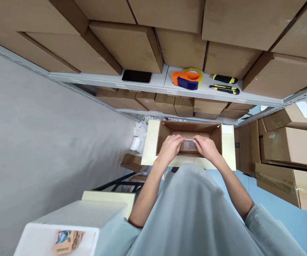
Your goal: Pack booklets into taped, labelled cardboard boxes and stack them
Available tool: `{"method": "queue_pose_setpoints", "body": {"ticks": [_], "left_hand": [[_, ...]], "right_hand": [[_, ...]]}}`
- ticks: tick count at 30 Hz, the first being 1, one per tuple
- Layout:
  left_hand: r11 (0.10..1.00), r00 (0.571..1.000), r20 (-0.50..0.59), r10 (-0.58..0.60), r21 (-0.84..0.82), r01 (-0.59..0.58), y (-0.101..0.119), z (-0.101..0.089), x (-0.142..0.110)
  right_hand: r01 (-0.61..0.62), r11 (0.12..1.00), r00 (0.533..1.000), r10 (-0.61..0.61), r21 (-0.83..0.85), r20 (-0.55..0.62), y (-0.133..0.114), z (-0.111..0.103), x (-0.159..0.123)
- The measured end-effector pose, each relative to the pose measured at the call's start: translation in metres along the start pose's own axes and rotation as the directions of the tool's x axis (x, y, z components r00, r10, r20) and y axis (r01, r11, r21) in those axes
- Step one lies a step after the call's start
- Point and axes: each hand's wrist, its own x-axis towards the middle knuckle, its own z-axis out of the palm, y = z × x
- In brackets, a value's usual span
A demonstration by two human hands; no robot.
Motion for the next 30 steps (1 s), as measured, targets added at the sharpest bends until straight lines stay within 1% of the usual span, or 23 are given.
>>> {"method": "queue_pose_setpoints", "body": {"ticks": [2,3,5,6,8,10,11,13,15,16,17,19,22,24,26,27,28,30], "left_hand": [[0.999,0.997,-0.054,-0.047,0.005,0.047,-0.006,0.001,0.000],[0.998,0.993,-0.103,-0.065,0.011,0.066,-0.009,0.000,-0.002],[0.995,0.971,-0.222,-0.086,0.022,0.094,-0.015,-0.008,-0.010],[0.994,0.956,-0.280,-0.092,0.024,0.103,-0.018,-0.014,-0.016],[0.990,0.918,-0.380,-0.113,0.031,0.135,-0.027,-0.027,-0.031],[0.981,0.884,-0.441,-0.156,0.036,0.191,-0.038,-0.036,-0.047],[0.974,0.872,-0.454,-0.183,0.035,0.223,-0.044,-0.038,-0.055],[0.960,0.862,-0.450,-0.236,0.031,0.279,-0.057,-0.038,-0.067],[0.948,0.862,-0.425,-0.275,0.028,0.317,-0.067,-0.034,-0.075],[0.945,0.866,-0.409,-0.286,0.027,0.325,-0.069,-0.031,-0.077],[0.945,0.873,-0.393,-0.290,0.027,0.326,-0.070,-0.029,-0.079],[0.948,0.889,-0.362,-0.282,0.038,0.317,-0.067,-0.024,-0.080],[0.947,0.905,-0.322,-0.279,0.063,0.315,-0.056,-0.019,-0.079],[0.944,0.907,-0.304,-0.290,0.061,0.323,-0.049,-0.019,-0.078],[0.946,0.912,-0.289,-0.292,0.054,0.320,-0.046,-0.020,-0.077],[0.947,0.915,-0.281,-0.288,0.057,0.316,-0.046,-0.021,-0.078],[0.948,0.919,-0.273,-0.284,0.064,0.311,-0.046,-0.022,-0.078],[0.950,0.927,-0.257,-0.274,0.074,0.302,-0.049,-0.022,-0.080]], "right_hand": [[-0.020,1.000,0.999,0.020,0.020,-0.025,0.004,-0.001,-0.001],[-0.025,0.999,0.998,0.026,0.026,-0.064,0.007,-0.004,-0.005],[-0.027,0.999,0.982,0.035,0.045,-0.185,0.014,-0.014,-0.018],[-0.035,0.998,0.965,0.049,0.058,-0.258,0.018,-0.021,-0.028],[-0.085,0.993,0.909,0.113,0.087,-0.400,0.028,-0.035,-0.052],[-0.201,0.971,0.838,0.238,0.127,-0.491,0.039,-0.046,-0.075],[-0.267,0.950,0.806,0.313,0.163,-0.502,0.045,-0.048,-0.085],[-0.373,0.891,0.759,0.454,0.259,-0.467,0.053,-0.049,-0.102],[-0.431,0.829,0.729,0.553,0.357,-0.404,0.057,-0.044,-0.112],[-0.442,0.806,0.723,0.580,0.393,-0.375,0.057,-0.041,-0.114],[-0.447,0.792,0.724,0.594,0.417,-0.351,0.056,-0.039,-0.115],[-0.440,0.785,0.743,0.591,0.437,-0.313,0.051,-0.034,-0.113],[-0.420,0.808,0.790,0.549,0.413,-0.273,0.042,-0.026,-0.101],[-0.417,0.824,0.831,0.516,0.383,-0.206,0.036,-0.019,-0.090],[-0.430,0.842,0.868,0.484,0.325,-0.105,0.029,-0.011,-0.079],[-0.443,0.853,0.877,0.476,0.277,-0.065,0.026,-0.006,-0.075],[-0.453,0.865,0.881,0.471,0.215,-0.040,0.024,-0.002,-0.070],[-0.461,0.884,0.886,0.464,0.082,-0.027,0.020,0.004,-0.065]]}}
